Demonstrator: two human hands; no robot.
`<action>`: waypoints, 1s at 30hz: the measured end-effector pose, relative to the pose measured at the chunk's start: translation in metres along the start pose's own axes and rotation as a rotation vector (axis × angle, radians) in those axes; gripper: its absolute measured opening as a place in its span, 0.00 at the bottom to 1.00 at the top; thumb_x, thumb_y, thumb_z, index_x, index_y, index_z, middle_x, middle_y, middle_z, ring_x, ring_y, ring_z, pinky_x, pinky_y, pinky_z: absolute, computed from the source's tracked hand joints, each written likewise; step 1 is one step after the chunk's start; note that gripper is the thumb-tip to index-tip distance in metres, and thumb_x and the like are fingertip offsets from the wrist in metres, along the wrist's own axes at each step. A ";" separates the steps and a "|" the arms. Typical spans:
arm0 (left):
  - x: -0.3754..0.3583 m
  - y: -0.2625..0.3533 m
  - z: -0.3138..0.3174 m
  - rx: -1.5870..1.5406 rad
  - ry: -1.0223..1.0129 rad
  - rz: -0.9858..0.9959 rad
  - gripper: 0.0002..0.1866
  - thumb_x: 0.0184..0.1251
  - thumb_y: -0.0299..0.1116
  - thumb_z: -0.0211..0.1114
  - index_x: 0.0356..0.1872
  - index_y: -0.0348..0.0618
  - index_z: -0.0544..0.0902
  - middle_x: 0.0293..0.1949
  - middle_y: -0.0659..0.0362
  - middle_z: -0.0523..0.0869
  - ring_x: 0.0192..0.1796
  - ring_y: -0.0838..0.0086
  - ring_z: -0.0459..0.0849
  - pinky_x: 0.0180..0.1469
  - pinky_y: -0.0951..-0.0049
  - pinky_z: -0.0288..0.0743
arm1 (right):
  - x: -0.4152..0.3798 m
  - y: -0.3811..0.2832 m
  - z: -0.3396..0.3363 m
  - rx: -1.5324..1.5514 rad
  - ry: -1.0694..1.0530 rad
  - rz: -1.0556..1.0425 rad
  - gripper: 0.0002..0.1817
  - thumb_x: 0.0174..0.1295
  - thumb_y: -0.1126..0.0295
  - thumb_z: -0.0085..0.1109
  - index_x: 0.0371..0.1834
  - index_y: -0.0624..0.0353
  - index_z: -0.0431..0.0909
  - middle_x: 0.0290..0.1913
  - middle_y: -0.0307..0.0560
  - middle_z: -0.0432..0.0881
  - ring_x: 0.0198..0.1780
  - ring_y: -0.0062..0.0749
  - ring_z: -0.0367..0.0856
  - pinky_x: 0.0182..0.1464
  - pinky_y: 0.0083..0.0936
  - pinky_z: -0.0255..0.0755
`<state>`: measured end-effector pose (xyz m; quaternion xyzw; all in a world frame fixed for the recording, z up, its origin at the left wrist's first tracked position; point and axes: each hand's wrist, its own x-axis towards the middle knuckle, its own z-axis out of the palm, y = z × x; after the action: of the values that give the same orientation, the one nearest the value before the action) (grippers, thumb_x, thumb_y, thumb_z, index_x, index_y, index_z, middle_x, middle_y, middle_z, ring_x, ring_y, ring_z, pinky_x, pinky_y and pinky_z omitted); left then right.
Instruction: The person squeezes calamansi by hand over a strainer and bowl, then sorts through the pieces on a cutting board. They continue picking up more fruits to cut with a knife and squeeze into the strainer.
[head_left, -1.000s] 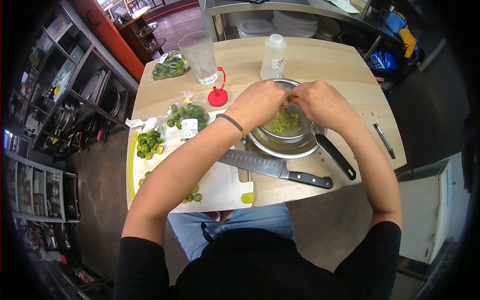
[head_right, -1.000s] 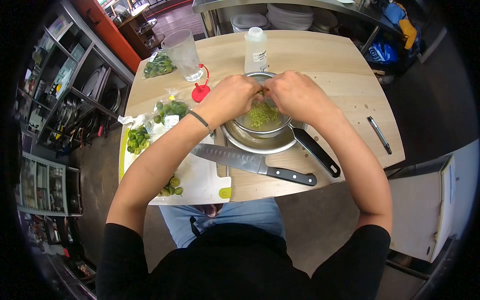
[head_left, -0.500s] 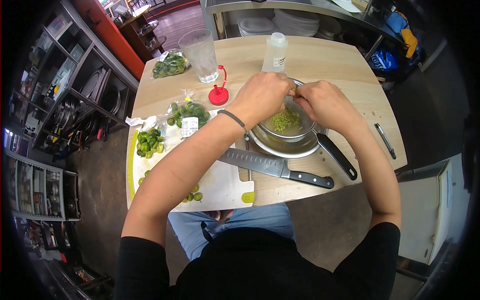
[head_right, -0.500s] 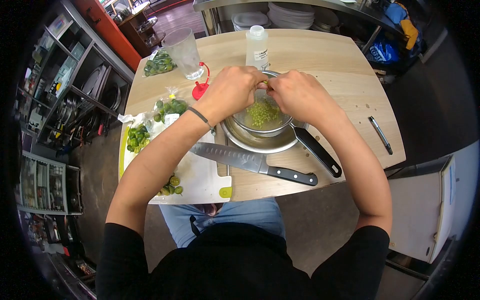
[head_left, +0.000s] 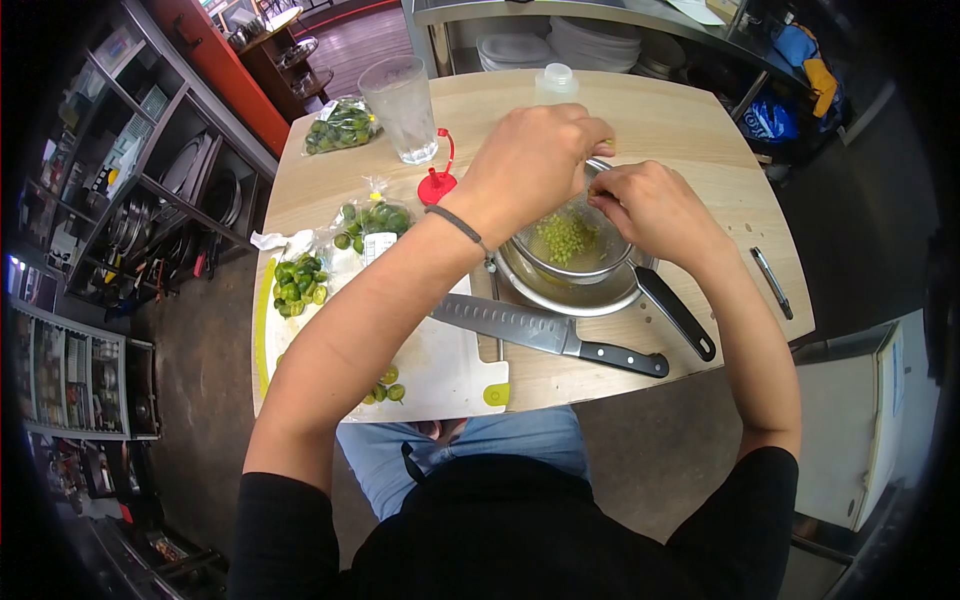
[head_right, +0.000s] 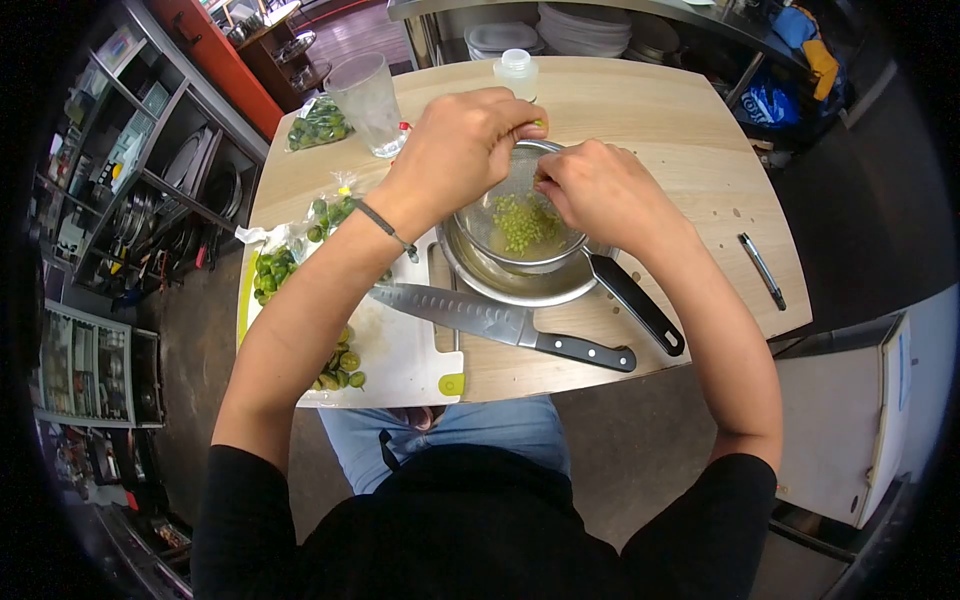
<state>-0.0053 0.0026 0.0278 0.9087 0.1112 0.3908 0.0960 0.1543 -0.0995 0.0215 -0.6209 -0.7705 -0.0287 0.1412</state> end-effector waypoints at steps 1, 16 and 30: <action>-0.005 -0.004 0.004 0.000 0.000 -0.001 0.08 0.58 0.24 0.64 0.37 0.40 0.87 0.35 0.52 0.88 0.37 0.54 0.86 0.41 0.61 0.80 | 0.000 -0.001 -0.001 -0.009 -0.024 0.027 0.06 0.58 0.72 0.64 0.35 0.64 0.83 0.32 0.56 0.84 0.35 0.54 0.83 0.41 0.43 0.76; -0.016 -0.003 0.012 0.068 -0.210 0.045 0.14 0.49 0.19 0.61 0.39 0.40 0.86 0.36 0.51 0.87 0.39 0.54 0.86 0.43 0.59 0.81 | -0.003 -0.003 -0.007 0.002 0.002 0.057 0.08 0.59 0.70 0.64 0.34 0.65 0.83 0.30 0.58 0.83 0.35 0.55 0.82 0.40 0.44 0.75; -0.036 -0.015 0.034 0.159 -0.276 0.098 0.15 0.49 0.20 0.63 0.39 0.43 0.86 0.36 0.54 0.87 0.38 0.56 0.86 0.42 0.60 0.81 | -0.006 0.008 0.000 -0.070 -0.034 -0.003 0.07 0.58 0.70 0.64 0.35 0.62 0.85 0.33 0.55 0.85 0.37 0.52 0.83 0.42 0.42 0.76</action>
<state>-0.0070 0.0040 -0.0240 0.9628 0.0833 0.2563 0.0190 0.1630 -0.1037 0.0194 -0.6247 -0.7723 -0.0453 0.1063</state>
